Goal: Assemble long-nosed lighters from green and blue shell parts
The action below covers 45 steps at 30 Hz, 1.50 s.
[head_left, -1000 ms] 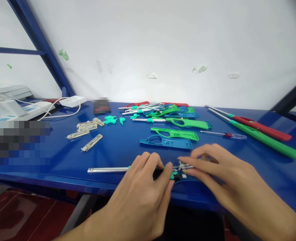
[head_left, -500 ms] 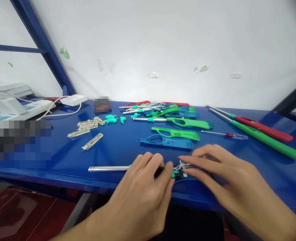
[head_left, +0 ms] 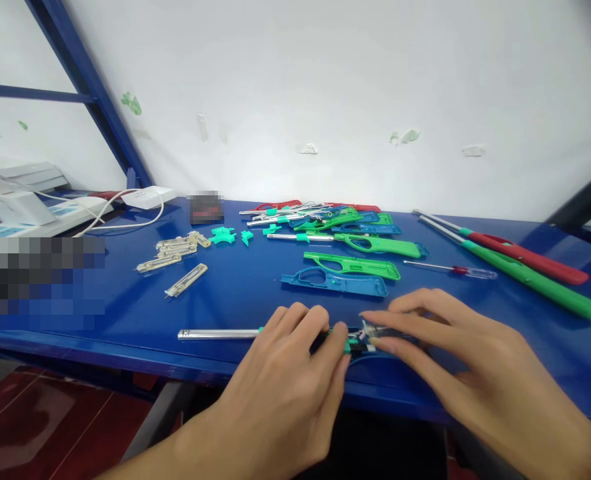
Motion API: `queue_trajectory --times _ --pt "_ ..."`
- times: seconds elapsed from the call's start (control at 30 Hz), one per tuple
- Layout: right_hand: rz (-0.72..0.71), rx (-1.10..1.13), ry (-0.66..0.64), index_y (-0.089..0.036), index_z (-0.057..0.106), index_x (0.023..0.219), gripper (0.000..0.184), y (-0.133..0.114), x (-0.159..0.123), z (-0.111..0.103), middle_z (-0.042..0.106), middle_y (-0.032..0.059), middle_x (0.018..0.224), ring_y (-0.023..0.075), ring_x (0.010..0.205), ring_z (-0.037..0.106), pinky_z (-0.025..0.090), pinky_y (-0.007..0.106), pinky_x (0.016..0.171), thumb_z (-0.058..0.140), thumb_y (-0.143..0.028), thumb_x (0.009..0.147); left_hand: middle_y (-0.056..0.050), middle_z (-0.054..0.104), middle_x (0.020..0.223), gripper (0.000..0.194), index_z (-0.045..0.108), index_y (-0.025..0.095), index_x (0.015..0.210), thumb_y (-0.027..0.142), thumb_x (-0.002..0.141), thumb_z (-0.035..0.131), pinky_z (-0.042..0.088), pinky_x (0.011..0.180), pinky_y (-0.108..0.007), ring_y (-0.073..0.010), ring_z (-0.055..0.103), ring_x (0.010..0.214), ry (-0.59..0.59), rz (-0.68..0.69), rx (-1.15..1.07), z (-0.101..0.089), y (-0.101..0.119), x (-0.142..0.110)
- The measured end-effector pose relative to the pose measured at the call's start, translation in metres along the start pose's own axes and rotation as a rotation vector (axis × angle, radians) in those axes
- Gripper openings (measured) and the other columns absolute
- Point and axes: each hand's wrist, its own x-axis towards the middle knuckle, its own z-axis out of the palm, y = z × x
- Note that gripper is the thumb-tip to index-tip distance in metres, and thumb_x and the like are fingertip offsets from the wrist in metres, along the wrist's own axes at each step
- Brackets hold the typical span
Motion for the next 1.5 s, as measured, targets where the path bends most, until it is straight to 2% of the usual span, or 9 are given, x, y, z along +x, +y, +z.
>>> queue_trajectory --times 0.1,0.4,0.63,0.97,1.23,1.33,1.5 --pt "-0.007 -0.001 0.010 -0.036 0.092 0.119 0.028 0.000 0.000 0.000 0.086 0.0051 0.108 0.0210 0.087 0.086 0.070 0.030 0.078 0.066 -0.047 0.117 -0.010 0.068 0.100 0.024 0.070 0.014 0.109 0.011 0.115 0.048 0.069 0.078 -0.051 -0.0274 0.064 0.084 0.000 -0.002 0.007 0.000 0.001 0.001" --pt "-0.014 0.022 -0.017 -0.034 0.091 0.115 0.030 -0.003 0.002 -0.002 0.086 0.0041 0.105 0.0192 0.082 0.086 0.070 0.026 0.073 0.065 -0.049 0.118 -0.009 0.070 0.100 0.023 0.075 0.012 0.120 0.012 0.115 0.054 0.068 0.078 -0.048 -0.0270 0.064 0.087 0.035 -0.002 0.013 0.003 -0.001 -0.001" --pt "0.018 0.018 0.017 -0.037 0.091 0.115 0.026 0.000 -0.002 -0.004 0.086 0.0017 0.106 0.0203 0.083 0.086 0.071 0.028 0.076 0.068 -0.048 0.116 -0.010 0.071 0.103 0.025 0.075 0.011 0.126 0.013 0.115 0.053 0.069 0.079 -0.049 -0.0280 0.066 0.089 0.042 -0.003 0.008 0.002 -0.001 -0.002" --pt "0.031 0.004 -0.029 -0.035 0.091 0.120 0.027 0.003 -0.002 0.002 0.085 0.0057 0.111 0.0226 0.087 0.085 0.070 0.032 0.077 0.066 -0.045 0.117 -0.013 0.074 0.106 0.030 0.074 0.007 0.136 0.014 0.115 0.053 0.071 0.087 -0.052 -0.0281 0.070 0.091 0.051 0.003 0.037 0.003 -0.001 -0.001" --pt "0.055 0.036 -0.006 -0.034 0.092 0.117 0.028 0.003 0.000 0.002 0.086 0.0059 0.107 0.0224 0.085 0.085 0.070 0.032 0.076 0.067 -0.048 0.116 -0.010 0.072 0.100 0.030 0.075 0.009 0.131 0.013 0.118 0.049 0.067 0.078 -0.046 -0.0254 0.065 0.083 0.046 0.013 0.047 0.004 -0.003 0.004" --pt "0.064 0.054 -0.021 -0.034 0.091 0.117 0.028 0.002 0.000 0.003 0.086 0.0061 0.108 0.0230 0.085 0.085 0.070 0.032 0.076 0.067 -0.047 0.115 -0.007 0.069 0.096 0.030 0.076 0.009 0.131 0.009 0.117 0.049 0.062 0.071 -0.040 -0.0236 0.061 0.079 0.060 0.033 0.069 0.008 -0.006 0.005" --pt "0.066 0.068 -0.041 -0.035 0.090 0.119 0.023 0.001 -0.003 0.005 0.085 0.0051 0.109 0.0227 0.085 0.085 0.070 0.031 0.075 0.068 -0.042 0.115 -0.005 0.065 0.094 0.029 0.077 0.010 0.127 0.001 0.112 0.054 0.057 0.071 -0.038 -0.0224 0.056 0.080 0.083 0.044 0.055 0.013 -0.011 0.006"
